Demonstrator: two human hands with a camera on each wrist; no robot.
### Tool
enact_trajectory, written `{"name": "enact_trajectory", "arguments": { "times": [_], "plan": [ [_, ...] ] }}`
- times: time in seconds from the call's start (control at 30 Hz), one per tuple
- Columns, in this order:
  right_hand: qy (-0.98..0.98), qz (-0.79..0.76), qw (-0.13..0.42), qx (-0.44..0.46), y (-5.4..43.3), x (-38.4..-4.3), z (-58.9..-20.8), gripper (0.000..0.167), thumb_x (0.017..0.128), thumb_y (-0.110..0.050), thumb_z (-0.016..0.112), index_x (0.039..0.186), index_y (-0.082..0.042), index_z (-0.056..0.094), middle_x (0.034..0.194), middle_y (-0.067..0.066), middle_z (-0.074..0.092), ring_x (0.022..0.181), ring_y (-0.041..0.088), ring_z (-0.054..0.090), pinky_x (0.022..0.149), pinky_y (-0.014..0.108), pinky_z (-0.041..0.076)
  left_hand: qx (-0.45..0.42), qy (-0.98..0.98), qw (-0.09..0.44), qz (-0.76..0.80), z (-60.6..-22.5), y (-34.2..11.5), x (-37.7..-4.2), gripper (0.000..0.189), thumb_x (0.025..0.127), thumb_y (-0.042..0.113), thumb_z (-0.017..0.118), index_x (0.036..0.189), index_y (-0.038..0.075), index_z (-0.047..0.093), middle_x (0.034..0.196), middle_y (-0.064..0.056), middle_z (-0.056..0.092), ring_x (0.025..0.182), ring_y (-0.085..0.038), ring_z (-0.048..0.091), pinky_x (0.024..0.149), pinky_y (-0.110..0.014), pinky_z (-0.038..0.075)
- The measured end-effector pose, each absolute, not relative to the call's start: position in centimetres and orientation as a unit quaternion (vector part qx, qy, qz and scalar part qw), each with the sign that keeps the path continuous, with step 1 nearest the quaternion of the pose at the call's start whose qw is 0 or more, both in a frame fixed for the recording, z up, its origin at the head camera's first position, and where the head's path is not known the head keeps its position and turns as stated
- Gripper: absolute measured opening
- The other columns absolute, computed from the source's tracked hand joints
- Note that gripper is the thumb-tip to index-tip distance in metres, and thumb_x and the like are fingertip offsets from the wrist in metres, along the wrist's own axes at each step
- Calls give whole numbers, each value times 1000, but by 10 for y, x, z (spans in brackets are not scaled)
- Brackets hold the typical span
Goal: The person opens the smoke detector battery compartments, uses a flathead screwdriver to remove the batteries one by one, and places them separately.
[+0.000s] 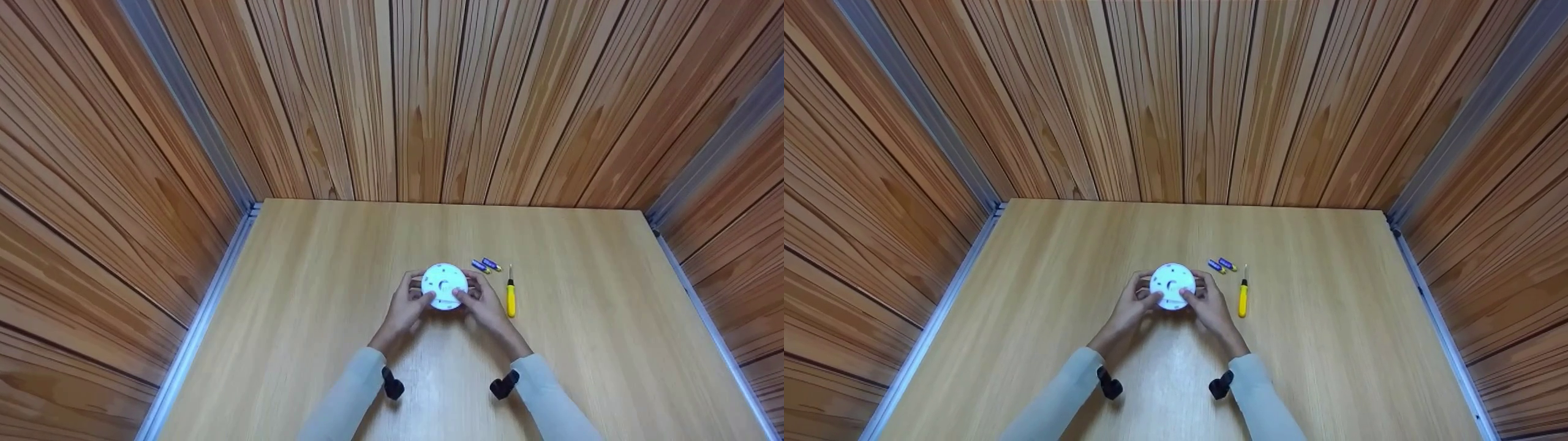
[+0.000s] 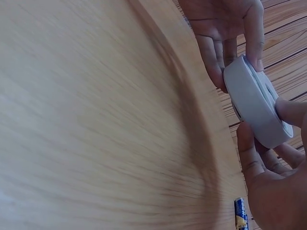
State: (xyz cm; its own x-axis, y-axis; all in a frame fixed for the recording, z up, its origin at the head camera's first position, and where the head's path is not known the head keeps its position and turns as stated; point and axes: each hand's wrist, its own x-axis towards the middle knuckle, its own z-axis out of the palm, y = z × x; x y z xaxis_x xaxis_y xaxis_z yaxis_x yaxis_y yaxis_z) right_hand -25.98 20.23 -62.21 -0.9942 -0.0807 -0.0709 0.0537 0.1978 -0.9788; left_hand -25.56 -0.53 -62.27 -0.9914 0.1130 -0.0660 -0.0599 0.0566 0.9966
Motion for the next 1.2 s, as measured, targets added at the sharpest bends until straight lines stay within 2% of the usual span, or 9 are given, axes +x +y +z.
{"name": "enact_trajectory", "arguments": {
  "times": [0.2, 0.37, 0.47, 0.57, 0.7, 0.8, 0.9, 1.03, 1.2],
  "plan": [
    [786, -616, 52, -7, 202, -260, -619, 48, 106, -20, 68, 149, -4, 52, 134, 19, 62, 107, 18, 62, 84, 23, 51, 11, 722, 74, 688, -620, -7, -257, 47, 102, 9, 70, 145, 19, 54, 134, -8, 62, 114, -19, 66, 96, -33, 57],
    [797, -601, 60, -8, 203, -260, -616, 50, 107, -26, 66, 151, -8, 53, 137, 16, 59, 120, 26, 56, 102, 31, 45, 14, 708, 83, 701, -618, -8, -259, 48, 102, 10, 70, 147, 17, 54, 137, -8, 60, 117, -19, 66, 101, -34, 56],
    [800, -597, 62, -11, 203, -259, -614, 48, 107, -27, 66, 150, -8, 53, 140, 16, 59, 124, 28, 54, 107, 34, 42, 6, 710, 94, 698, -618, -9, -259, 48, 103, 13, 70, 147, 19, 55, 138, -5, 60, 118, -17, 65, 101, -32, 56],
    [798, -600, 54, -14, 203, -259, -613, 46, 106, -24, 67, 147, -6, 54, 141, 17, 59, 120, 26, 55, 103, 28, 45, -4, 712, 102, 695, -617, -9, -258, 47, 104, 14, 70, 148, 21, 56, 139, -3, 60, 118, -16, 65, 101, -32, 56],
    [793, -607, 43, -17, 201, -259, -610, 45, 106, -20, 68, 145, -4, 54, 140, 17, 60, 111, 21, 57, 91, 20, 48, -5, 711, 101, 696, -617, -9, -259, 47, 104, 15, 69, 149, 20, 55, 140, -4, 59, 121, -18, 65, 103, -34, 56],
    [793, -608, 30, -17, 200, -258, -608, 44, 105, -18, 69, 144, -3, 55, 137, 17, 61, 106, 18, 58, 87, 19, 48, -1, 712, 97, 695, -617, -9, -259, 47, 104, 16, 69, 148, 20, 56, 140, -5, 59, 123, -18, 65, 105, -34, 56],
    [792, -610, 13, -21, 200, -259, -605, 42, 103, -13, 71, 141, 0, 57, 133, 18, 62, 104, 16, 59, 87, 20, 49, 7, 706, 85, 703, -618, -10, -260, 44, 104, 14, 70, 146, 15, 57, 138, -8, 60, 123, -20, 64, 103, -36, 57],
    [792, -610, 0, -24, 202, -259, -602, 42, 101, -9, 72, 139, 2, 57, 130, 19, 62, 104, 16, 59, 85, 18, 50, 5, 689, 83, 720, -619, -12, -260, 37, 106, 14, 66, 142, 12, 59, 136, -10, 60, 120, -23, 65, 101, -46, 57],
    [794, -608, 1, -20, 206, -260, -597, 44, 102, -10, 72, 140, 2, 54, 133, 22, 60, 106, 18, 61, 82, 17, 51, -7, 678, 92, 729, -615, -15, -262, 30, 110, 19, 59, 140, 12, 60, 132, -10, 61, 117, -33, 67, 99, -55, 57]
  ]
}}
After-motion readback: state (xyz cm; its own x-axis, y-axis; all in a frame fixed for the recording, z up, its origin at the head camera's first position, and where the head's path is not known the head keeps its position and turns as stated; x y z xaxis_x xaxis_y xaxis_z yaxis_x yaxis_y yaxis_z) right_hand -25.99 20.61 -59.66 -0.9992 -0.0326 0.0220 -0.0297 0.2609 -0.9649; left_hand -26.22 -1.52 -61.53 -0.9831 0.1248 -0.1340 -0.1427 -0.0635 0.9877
